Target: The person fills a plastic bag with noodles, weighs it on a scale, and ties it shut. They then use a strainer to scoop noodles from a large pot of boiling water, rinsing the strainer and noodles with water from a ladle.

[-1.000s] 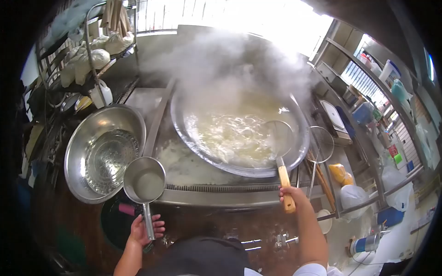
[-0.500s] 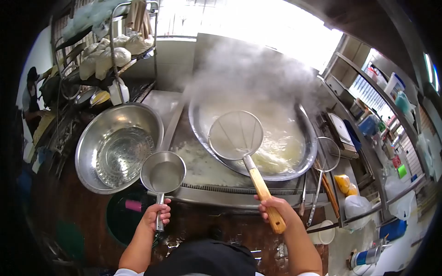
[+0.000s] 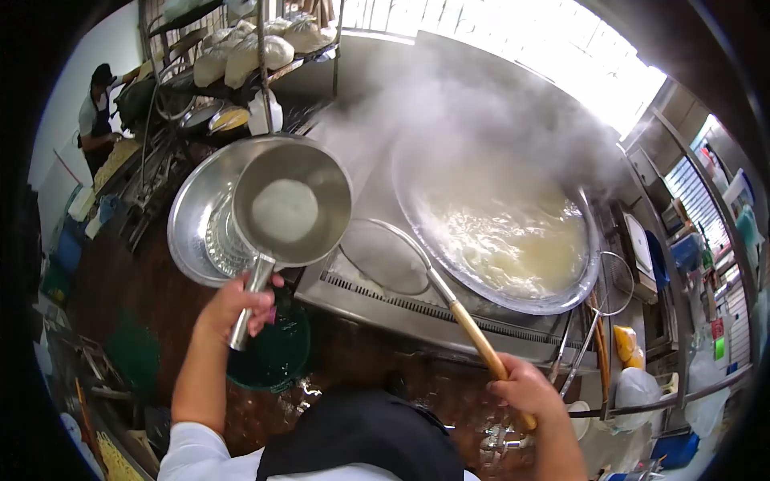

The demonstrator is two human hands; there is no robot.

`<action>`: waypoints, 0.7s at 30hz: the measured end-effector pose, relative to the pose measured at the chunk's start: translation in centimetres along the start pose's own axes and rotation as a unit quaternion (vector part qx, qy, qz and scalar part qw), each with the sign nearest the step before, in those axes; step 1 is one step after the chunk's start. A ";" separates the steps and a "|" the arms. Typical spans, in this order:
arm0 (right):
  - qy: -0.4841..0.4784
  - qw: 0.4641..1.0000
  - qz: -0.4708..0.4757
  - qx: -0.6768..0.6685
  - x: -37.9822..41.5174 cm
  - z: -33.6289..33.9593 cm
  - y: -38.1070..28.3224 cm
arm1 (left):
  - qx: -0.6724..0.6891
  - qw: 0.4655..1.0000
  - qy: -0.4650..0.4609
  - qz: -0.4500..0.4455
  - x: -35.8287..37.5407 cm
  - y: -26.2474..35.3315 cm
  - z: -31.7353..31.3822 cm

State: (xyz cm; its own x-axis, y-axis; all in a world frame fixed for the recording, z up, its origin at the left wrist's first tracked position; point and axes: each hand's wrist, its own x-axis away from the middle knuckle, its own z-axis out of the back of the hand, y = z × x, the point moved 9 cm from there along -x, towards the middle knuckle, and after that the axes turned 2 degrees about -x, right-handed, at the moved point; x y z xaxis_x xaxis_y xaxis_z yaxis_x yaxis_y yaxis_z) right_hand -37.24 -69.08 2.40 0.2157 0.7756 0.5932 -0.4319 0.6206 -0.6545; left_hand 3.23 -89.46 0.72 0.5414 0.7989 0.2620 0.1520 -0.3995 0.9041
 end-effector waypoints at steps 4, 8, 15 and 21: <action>0.021 0.978 0.023 0.208 0.8 2.2 -5.7 | -0.107 0.994 -0.006 0.034 -1.5 3.7 0.5; 0.026 0.937 0.062 0.344 1.5 1.9 -11.5 | -0.168 0.985 -0.005 0.031 -3.6 6.0 -0.7; 0.020 0.913 0.113 0.391 0.6 1.6 -13.0 | -0.207 0.977 -0.034 0.047 -8.1 5.1 -2.1; 0.023 0.918 0.077 0.389 0.5 2.3 -12.0 | -0.254 0.966 -0.021 0.046 -10.1 6.1 -2.6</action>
State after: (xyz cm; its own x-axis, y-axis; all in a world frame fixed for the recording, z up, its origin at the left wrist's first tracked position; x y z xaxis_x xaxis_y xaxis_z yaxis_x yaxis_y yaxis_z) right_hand -33.92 -76.41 11.64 0.1288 0.8621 0.4901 -0.9513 0.2470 -0.1846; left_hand -3.44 -98.80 4.47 0.5673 0.7477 0.3451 -0.3186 -0.1872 0.9292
